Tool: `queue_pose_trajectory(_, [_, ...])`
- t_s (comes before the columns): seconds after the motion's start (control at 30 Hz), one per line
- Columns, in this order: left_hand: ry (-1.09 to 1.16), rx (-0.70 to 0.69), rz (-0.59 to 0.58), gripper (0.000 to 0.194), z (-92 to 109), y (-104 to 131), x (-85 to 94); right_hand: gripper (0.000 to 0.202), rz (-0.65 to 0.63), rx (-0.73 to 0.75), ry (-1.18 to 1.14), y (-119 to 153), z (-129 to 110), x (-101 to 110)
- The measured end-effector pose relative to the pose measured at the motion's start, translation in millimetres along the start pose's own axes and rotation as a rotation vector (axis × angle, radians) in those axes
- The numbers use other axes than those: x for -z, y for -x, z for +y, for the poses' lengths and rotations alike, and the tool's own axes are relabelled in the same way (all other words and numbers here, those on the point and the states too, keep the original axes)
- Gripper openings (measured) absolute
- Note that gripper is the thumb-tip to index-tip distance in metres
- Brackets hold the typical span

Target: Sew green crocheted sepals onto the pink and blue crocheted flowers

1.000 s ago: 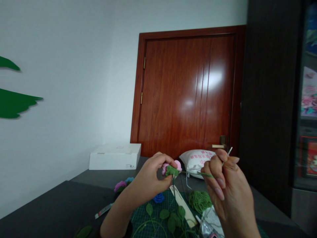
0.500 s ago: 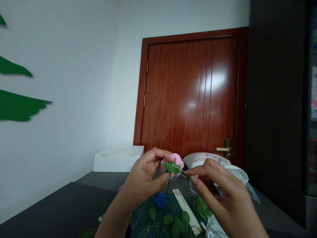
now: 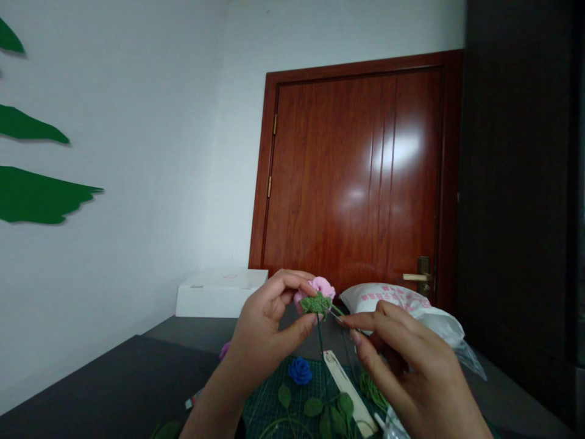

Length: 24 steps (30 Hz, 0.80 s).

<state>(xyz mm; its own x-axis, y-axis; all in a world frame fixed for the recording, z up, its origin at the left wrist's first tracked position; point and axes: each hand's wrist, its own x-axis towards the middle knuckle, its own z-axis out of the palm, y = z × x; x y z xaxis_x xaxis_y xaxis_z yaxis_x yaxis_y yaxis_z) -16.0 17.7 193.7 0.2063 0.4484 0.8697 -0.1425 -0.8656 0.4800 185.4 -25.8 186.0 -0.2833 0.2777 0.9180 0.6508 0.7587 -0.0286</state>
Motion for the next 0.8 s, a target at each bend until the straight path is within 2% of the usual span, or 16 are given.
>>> queue_pose_trajectory(0.4, [-0.172, -0.046, 0.020, 0.026, -0.6, 0.4, -0.4, 0.015, -0.038, -0.007, 0.019, -0.3, -2.5, -0.5])
queue_pose_trajectory(0.8, [-0.131, -0.005, 0.061, 0.020, 1.5, 0.2, -2.0, 0.014, -0.029, -0.016, 0.022, 0.4, -4.8, -0.6])
